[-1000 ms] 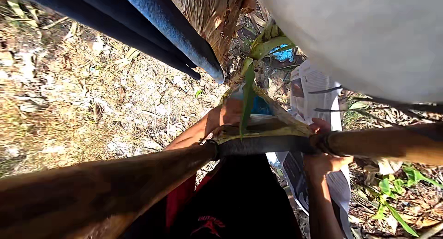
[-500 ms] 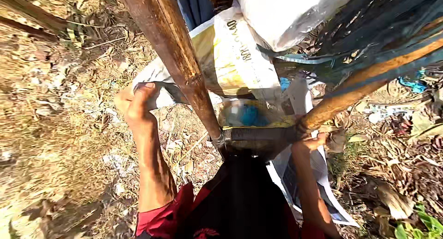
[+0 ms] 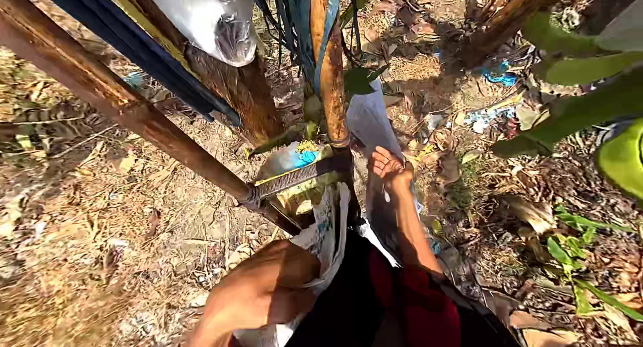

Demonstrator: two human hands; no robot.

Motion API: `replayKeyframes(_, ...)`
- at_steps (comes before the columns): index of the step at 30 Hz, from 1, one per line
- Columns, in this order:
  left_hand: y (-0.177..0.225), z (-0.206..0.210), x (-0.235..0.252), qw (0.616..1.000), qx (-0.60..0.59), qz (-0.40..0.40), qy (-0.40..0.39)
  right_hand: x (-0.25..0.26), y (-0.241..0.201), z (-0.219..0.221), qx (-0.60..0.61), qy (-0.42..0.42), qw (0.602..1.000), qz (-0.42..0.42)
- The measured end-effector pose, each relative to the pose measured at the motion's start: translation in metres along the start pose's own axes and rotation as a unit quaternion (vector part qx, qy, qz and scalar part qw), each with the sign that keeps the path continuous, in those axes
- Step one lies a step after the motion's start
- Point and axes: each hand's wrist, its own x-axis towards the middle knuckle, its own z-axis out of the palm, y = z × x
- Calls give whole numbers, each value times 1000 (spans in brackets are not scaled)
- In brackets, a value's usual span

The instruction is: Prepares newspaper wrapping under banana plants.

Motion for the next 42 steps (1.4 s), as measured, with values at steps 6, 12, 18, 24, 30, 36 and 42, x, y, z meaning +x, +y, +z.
replayKeyframes(6, 21, -7, 159, 982, -53, -4, -183, -47, -11, -123, 60, -152, 986, 17)
replayKeyframes(12, -7, 13, 213, 987, -69, -147, -20, -120, -32, -213, 83, 127, 987, -52)
replayKeyframes(18, -13, 46, 213, 995, -2, 8, 101, -119, -46, -156, -84, 409, 891, -181)
replayKeyframes(24, 4, -27, 175, 707, 244, -49, 662, -83, -38, -146, 28, 365, 896, -251)
replayKeyframes(30, -30, -91, 217, 689, -144, 3, 711, -64, -29, -164, -39, 355, 915, -190)
replayKeyframes(36, -53, -95, 208, 736, -305, 137, 588, -44, -16, -179, -16, 368, 922, -119)
replayKeyframes(42, -44, -96, 207, 755, -289, 102, 580, -65, 1, -197, 108, 347, 923, -128)
